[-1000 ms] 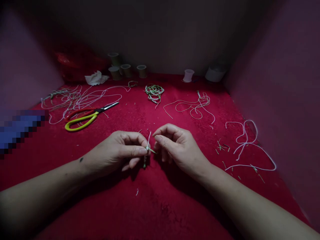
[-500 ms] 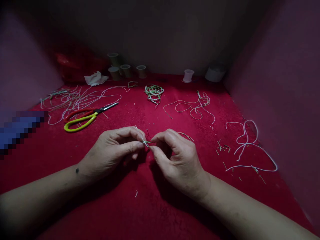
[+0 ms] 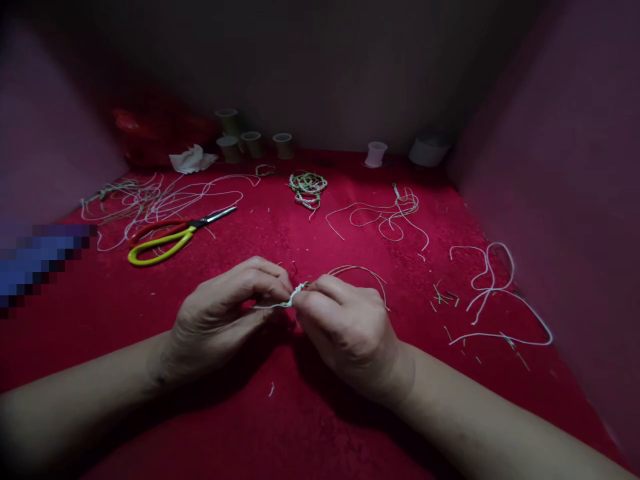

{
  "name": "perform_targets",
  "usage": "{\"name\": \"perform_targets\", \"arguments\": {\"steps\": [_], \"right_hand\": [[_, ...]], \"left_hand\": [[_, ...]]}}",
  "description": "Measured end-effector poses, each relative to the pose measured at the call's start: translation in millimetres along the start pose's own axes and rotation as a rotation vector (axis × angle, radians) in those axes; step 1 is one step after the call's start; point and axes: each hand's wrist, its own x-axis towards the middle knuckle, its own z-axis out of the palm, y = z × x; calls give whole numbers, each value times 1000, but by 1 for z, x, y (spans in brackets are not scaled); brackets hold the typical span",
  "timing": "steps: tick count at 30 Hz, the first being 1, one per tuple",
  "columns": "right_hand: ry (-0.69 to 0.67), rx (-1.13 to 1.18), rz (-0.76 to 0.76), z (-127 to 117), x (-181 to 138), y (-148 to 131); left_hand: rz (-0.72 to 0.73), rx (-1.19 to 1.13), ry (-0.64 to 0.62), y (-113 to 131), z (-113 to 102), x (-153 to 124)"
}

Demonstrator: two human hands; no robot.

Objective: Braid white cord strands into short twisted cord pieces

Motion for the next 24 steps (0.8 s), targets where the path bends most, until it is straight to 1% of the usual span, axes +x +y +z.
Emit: {"name": "perform_targets", "arguments": {"steps": [2,4,11,15,20,24], "right_hand": [[12,-121,-63,-2,0,0],[20,-183,-106,-2,-1,-1],[35,-250,-180,-3,-3,-1],[59,-218,-193,-2,-2,-1],[65,-124,-156,-3,-2,-1],[54,-114,-136,-3,-2,-2]], "left_hand": [[14,11,-6,1,0,-1],[24,9,-6,0,1,-2],[40,-29,20,-3,2,-2],[45,-25,11,0,0,-2],[43,5,13,3,-1,0],[88,38,18,4,-2,1]]}}
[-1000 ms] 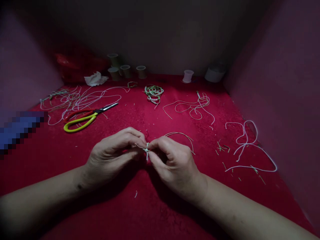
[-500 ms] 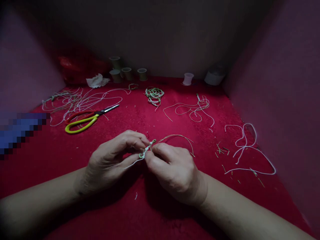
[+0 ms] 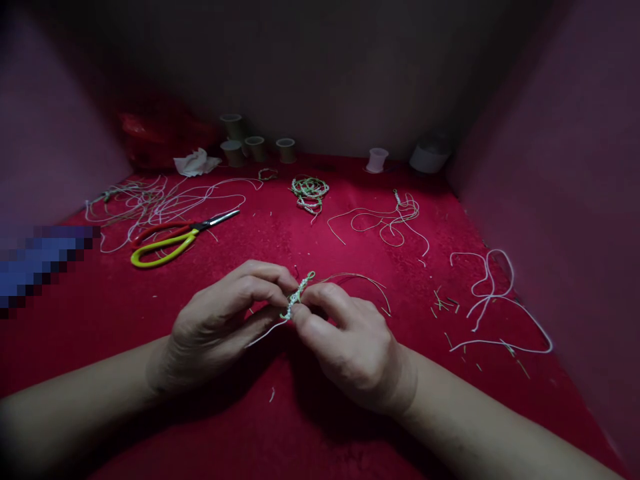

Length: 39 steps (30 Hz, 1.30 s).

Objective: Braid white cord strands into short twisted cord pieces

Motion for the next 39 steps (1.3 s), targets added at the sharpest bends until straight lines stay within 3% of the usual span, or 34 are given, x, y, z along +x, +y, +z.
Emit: {"name": "perform_targets", "arguments": {"steps": [3,7,11,13,17,21,25,27,28,30,33,36,39], "right_hand": [[27,101,76,1,1,-1],[54,430,302,0,6,-2],[-180,880,754,-1,9,-3],[-264,1121,975,1,9,-3],[-226,1374,1206,8,7,-5],[-210,1422,1266,11,7,-6],[-154,1398,1260,11,10,-6],[-86,1357,1227,12,10,-5],[-50,1321,1211,12,10,-4],[1,1229,1180,13,9,-2],[16,1104,1136,13,8,1],[6,1022,1107,12,8,2],[-14,987,1099,13,10,0]], "left_hand": [[35,43,-5,1,-2,0],[67,108,-7,0,-3,-3],[103,181,5,-1,-1,-4],[54,193,9,-1,0,-2],[-143,111,-5,3,1,4],[-174,68,-9,4,2,3],[-34,129,-35,-1,2,-2],[-29,133,19,-4,1,-1],[-92,103,66,-5,1,0],[-354,-28,124,-5,-1,4],[-746,-291,-53,-1,-5,11],[-866,-430,-192,3,-6,15],[-889,-431,-166,4,-2,15]]}}
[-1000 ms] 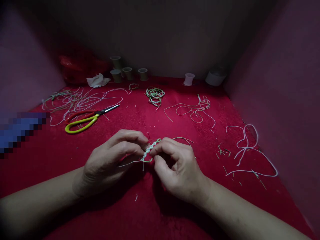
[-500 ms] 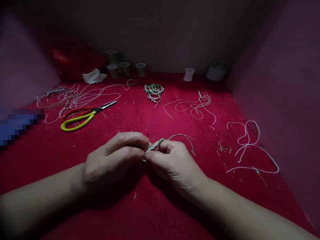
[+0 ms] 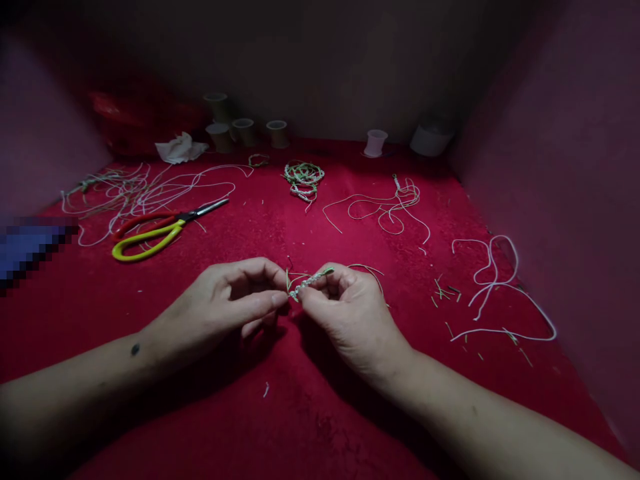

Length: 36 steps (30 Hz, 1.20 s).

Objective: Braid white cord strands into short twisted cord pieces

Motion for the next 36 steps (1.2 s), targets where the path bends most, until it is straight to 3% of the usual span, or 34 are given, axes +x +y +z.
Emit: {"name": "perform_targets", "arguments": {"steps": [12,16,22,31,36], "right_hand": [[-51,-66,22,3,0,-1],[-104,6,89,1,0,-2],[-143,137,171,0,0,1],[-71,-113,33,1,1,-2],[-94,-126,-2,2,0,0]], "left_hand": [[-48,-112,-34,-8,7,-1],[-133,-167,-74,-6,6,-1],[-122,-220,-152,-8,2,1],[-133,-202,-114,-10,2,4],[-132,-171,-108,-7,4,2]]}}
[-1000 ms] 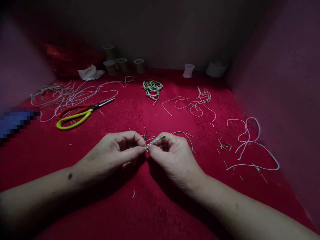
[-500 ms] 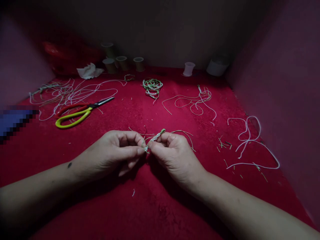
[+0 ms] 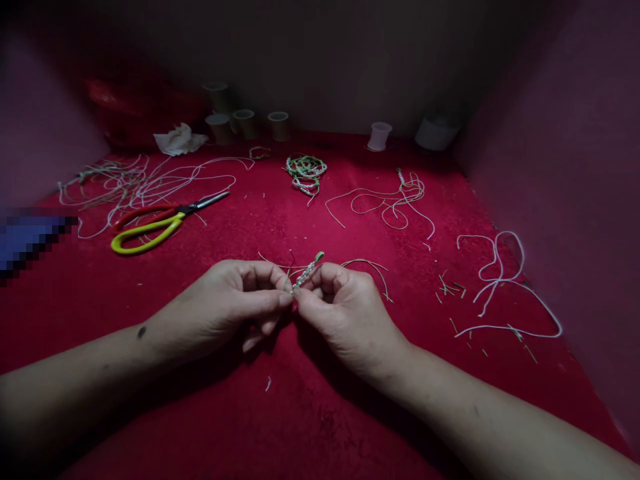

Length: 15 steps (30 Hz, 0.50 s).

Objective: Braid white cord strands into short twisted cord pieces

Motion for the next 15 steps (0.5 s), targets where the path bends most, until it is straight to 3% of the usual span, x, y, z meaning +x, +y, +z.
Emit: {"name": "perform_targets", "arguments": {"steps": [3,7,10,15], "right_hand": [[-36,85,54,0,-1,0],[-165,274,234,-4,1,-4],[-248,348,278,-7,3,-7],[-261,373,304,-11,4,-6]], "left_hand": [[2,14,15,2,1,-2],[22,30,-38,3,-3,-2],[40,52,-87,4,-6,-1],[68,58,-110,3,-9,1]]}}
